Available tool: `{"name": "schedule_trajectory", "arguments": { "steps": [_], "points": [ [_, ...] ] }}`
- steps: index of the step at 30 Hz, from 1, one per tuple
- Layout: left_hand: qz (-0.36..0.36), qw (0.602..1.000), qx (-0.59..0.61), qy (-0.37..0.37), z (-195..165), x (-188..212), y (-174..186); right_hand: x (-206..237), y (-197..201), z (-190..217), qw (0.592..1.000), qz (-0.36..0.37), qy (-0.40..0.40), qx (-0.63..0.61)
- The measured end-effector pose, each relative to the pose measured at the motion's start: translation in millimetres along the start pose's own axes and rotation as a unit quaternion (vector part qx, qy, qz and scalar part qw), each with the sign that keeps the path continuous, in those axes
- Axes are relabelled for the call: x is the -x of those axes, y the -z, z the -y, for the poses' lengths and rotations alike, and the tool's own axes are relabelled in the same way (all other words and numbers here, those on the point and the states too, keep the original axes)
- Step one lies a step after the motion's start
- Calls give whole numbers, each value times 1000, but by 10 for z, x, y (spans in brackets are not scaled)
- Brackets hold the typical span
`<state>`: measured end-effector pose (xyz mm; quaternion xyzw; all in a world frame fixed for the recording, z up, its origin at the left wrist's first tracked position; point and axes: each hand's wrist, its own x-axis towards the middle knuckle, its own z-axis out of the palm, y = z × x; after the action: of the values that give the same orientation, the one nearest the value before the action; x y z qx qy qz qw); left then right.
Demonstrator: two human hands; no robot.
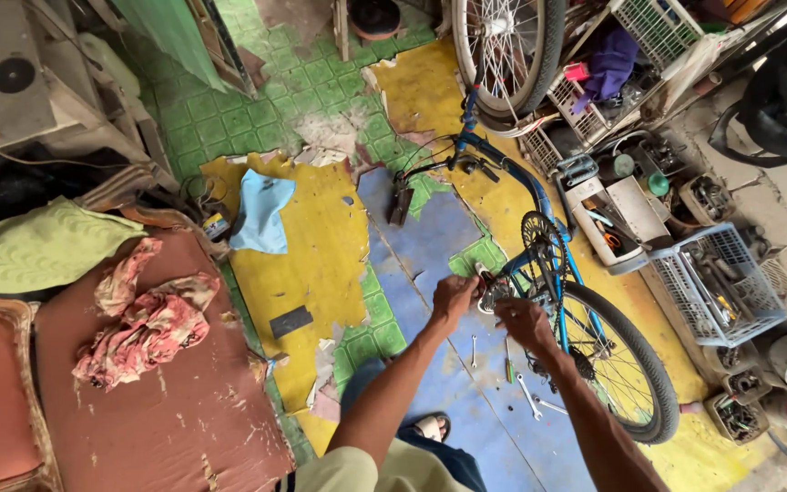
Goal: The person selects a screwdriver and wrench from a tool rack, then uses them to loosen and remove the rear wheel of a blue bicycle. The person sits on the floor to adjust the wheel and chain, then stands to return tools and retrieve a small part.
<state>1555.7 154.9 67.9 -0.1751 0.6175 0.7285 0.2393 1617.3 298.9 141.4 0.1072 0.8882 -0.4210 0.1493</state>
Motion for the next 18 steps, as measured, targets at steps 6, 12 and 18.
{"name": "schedule_trajectory", "arguments": {
  "steps": [6,12,18],
  "points": [
    [-2,999,-37,21,-596,-152,304,-368,182,377,998,-38,-34,-35],
    [27,999,-38,6,-1367,-725,693,-1116,481,988,994,-107,6,-35],
    [26,999,-22,-15,-2088,-1433,1283,-1953,633,1750,986,-160,-33,-25]
  ]
}}
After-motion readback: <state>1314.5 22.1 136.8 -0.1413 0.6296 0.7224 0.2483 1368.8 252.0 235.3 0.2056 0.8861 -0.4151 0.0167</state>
